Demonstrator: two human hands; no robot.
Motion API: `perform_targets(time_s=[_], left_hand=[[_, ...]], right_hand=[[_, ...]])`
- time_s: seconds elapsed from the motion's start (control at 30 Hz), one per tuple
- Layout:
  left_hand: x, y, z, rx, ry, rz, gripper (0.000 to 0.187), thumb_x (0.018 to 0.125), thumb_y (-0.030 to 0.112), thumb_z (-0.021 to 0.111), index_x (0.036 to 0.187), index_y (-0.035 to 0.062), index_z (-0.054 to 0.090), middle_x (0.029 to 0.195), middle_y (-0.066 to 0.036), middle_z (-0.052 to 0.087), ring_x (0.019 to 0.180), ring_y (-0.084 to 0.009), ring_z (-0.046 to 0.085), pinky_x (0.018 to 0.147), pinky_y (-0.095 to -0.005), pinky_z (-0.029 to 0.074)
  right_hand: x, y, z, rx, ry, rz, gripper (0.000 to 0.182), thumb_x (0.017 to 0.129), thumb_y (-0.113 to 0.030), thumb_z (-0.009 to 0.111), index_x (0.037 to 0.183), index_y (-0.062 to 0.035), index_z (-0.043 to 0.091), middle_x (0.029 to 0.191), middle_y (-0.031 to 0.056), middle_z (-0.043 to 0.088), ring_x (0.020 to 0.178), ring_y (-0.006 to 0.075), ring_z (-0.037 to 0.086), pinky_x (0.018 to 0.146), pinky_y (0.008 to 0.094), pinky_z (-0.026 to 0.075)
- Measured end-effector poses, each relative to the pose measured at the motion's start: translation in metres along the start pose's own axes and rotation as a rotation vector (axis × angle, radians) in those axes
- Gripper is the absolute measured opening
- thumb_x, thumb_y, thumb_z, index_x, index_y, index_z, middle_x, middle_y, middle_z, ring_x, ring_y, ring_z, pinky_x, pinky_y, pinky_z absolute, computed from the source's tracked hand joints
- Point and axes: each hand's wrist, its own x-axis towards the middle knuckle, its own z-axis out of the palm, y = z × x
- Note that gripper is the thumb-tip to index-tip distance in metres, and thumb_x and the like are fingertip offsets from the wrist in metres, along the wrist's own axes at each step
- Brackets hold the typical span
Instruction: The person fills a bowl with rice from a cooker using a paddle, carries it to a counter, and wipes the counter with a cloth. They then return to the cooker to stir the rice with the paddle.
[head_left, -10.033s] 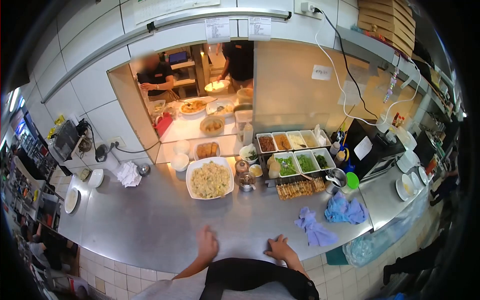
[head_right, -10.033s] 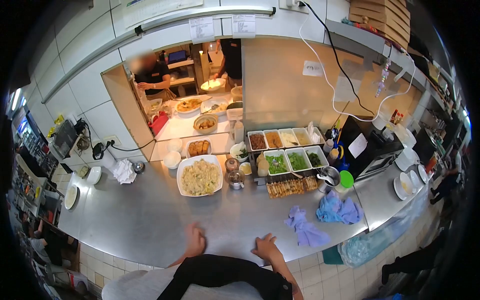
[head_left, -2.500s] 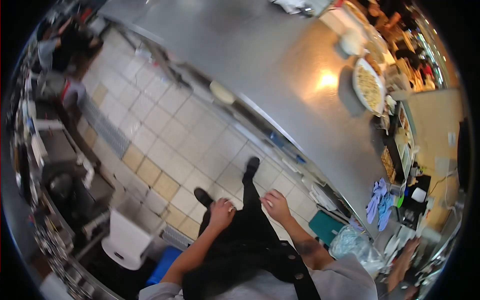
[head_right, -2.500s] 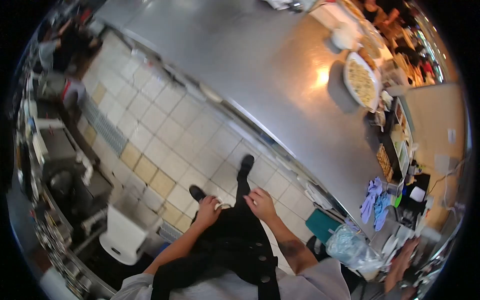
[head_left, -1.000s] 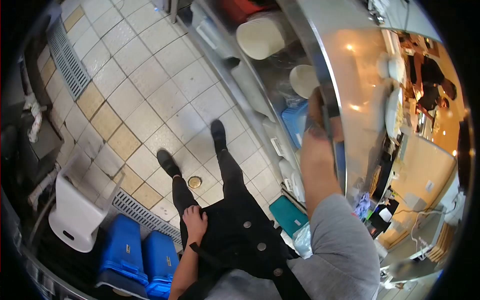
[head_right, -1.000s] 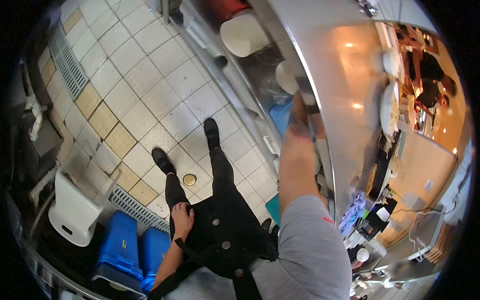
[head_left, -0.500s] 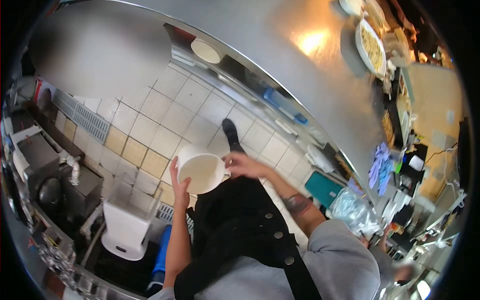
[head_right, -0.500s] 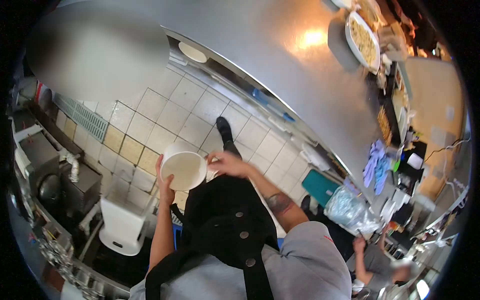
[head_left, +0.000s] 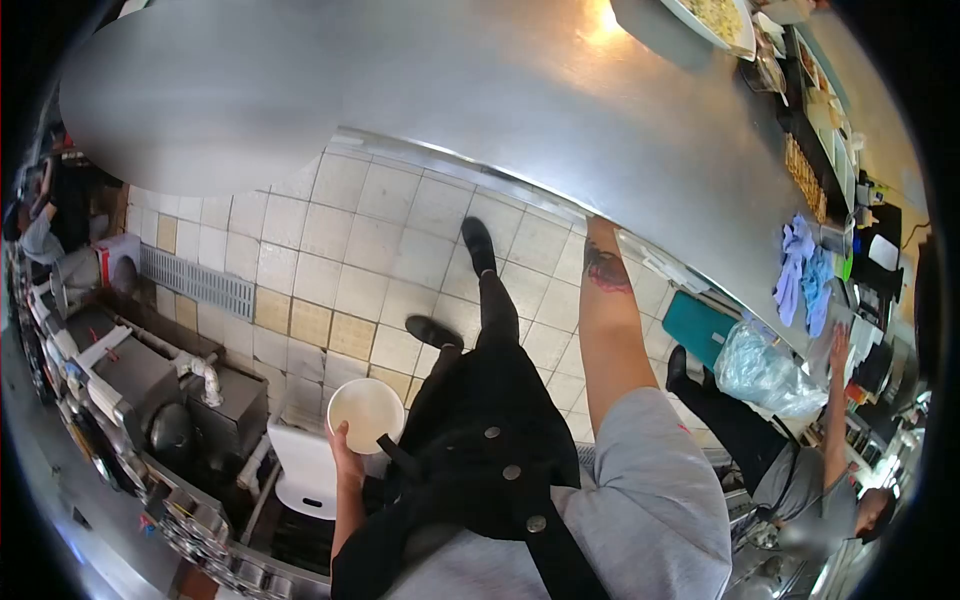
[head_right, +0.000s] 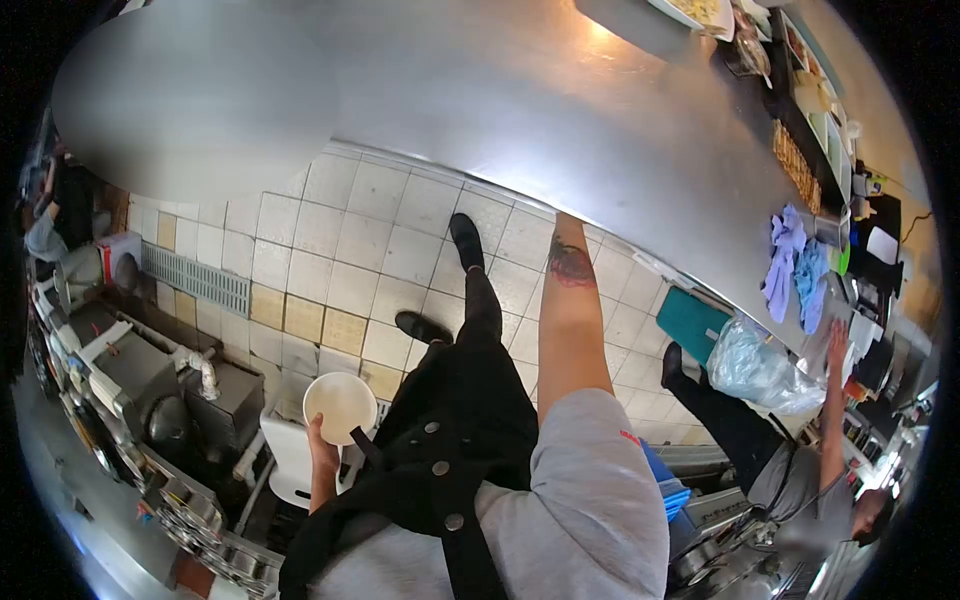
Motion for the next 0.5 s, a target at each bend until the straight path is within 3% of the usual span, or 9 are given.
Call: perform_targets(time_s=[0.17,0.33,0.5], left_hand=[[0.015,0.017,0.038,0.086,-0.093,0.017,0.054,0.086,0.028,0.054,0.134,0.0095,0.038,0.122,-0.011,0.049,0.116,-0.0249,0.048,0.099,-0.0374,0.038],[0.029,0.068,0.106,0.043,-0.235,-0.068,0.056,0.09,0.043,0.049,0.133,0.0087,0.043,0.125,-0.009,0.053,0.118,-0.0231,0.048,0.1,-0.038,0.036],[0.02,0.137,0.182,0.015,-0.417,0.07,0.065,0.091,0.056,0.04,0.137,0.0097,0.041,0.132,-0.006,0.051,0.123,-0.024,0.046,0.104,-0.0401,0.033]], right_hand=[[-0.006,0.003,-0.009,0.054,-0.001,0.038,0.028,0.093,-0.021,0.048,0.116,-0.0056,0.054,0.109,0.0062,0.059,0.094,0.0209,0.059,0.076,0.0382,0.051],[-0.026,0.005,-0.023,0.177,-0.03,0.086,0.03,0.096,-0.025,0.045,0.118,-0.0055,0.052,0.11,0.007,0.058,0.095,0.0225,0.058,0.078,0.0401,0.051],[-0.073,0.014,-0.043,0.574,-0.068,0.109,0.033,0.098,-0.029,0.042,0.119,-0.0054,0.051,0.111,0.0078,0.057,0.095,0.0242,0.058,0.079,0.042,0.051]])
